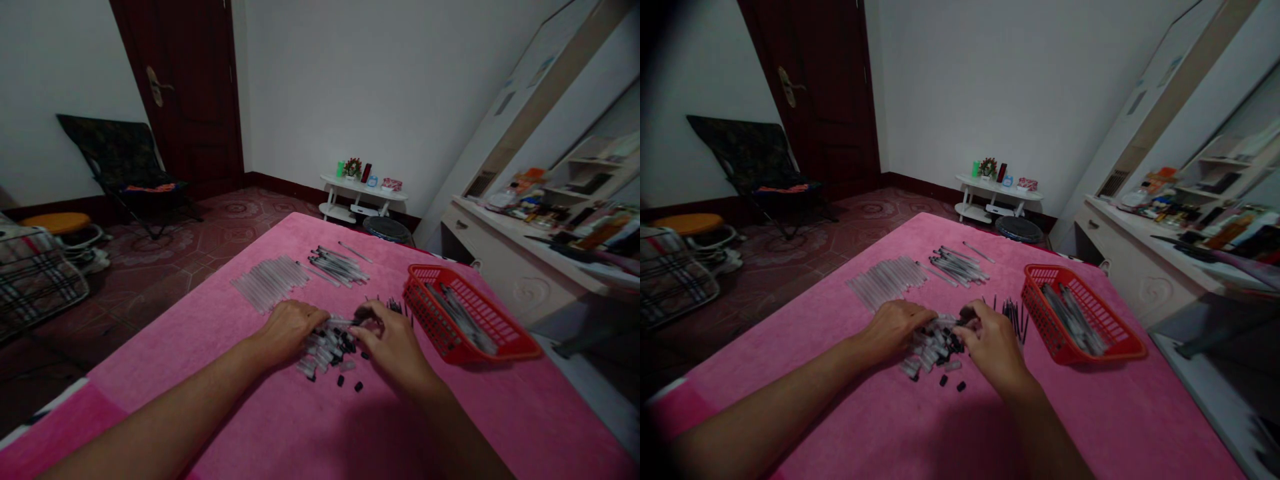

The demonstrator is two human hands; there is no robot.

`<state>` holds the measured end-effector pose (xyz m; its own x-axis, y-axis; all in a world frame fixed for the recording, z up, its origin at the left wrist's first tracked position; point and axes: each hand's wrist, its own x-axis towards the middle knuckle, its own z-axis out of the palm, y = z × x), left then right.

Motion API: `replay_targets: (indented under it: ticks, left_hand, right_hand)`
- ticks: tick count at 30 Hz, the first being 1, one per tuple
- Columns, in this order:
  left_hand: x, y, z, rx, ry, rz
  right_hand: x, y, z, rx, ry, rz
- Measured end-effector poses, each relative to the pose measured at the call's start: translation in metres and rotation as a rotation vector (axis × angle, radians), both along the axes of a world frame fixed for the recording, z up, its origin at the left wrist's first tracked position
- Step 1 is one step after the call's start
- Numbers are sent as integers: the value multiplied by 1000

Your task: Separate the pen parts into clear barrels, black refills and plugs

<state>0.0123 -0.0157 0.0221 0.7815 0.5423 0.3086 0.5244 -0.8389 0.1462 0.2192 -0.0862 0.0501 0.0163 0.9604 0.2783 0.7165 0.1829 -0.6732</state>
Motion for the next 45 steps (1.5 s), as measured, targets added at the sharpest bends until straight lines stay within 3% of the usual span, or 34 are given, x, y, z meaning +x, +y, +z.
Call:
replay_targets:
  ticks: [5,11,17,21,27,30,34,36,38,41,45]
  left_hand:
    - [-1,0,0,23,9,-11]
    - [-1,2,-3,25,16,13]
    - [-1,2,0,1,9,26]
    - [-1,1,0,-1,13,23]
    - [1,0,-1,50,17,-10]
    - [1,-2,7,175,-126,-61]
    - [-2,-8,30,431,-506,-87]
    - [-4,-12,38,487,-605,-117]
    - [-4,-15,42,490,-628,-132]
    - [-2,-19,37,467,-579,-157]
    - [4,-24,29,417,-416,-161]
  right_hand:
    - [0,-1,0,-144,72,19]
    - [7,-2,13,-76,-15,-18]
    - [35,2,11,-182,-467,-239]
    - [34,1,3,-172,-547,-217]
    - [-6,-1,-4,-84,1,-1]
    - [-15,-1,-11,-118,279,-22]
    - [-8,2,-15,-195,995,-122]
    - [-5,4,-14,-160,1338,-79]
    - [-4,4,-11,-129,1551,-26]
    - [-8,3,-8,-192,1569,21]
    - [-12,-1,-8,-362,1244,41]
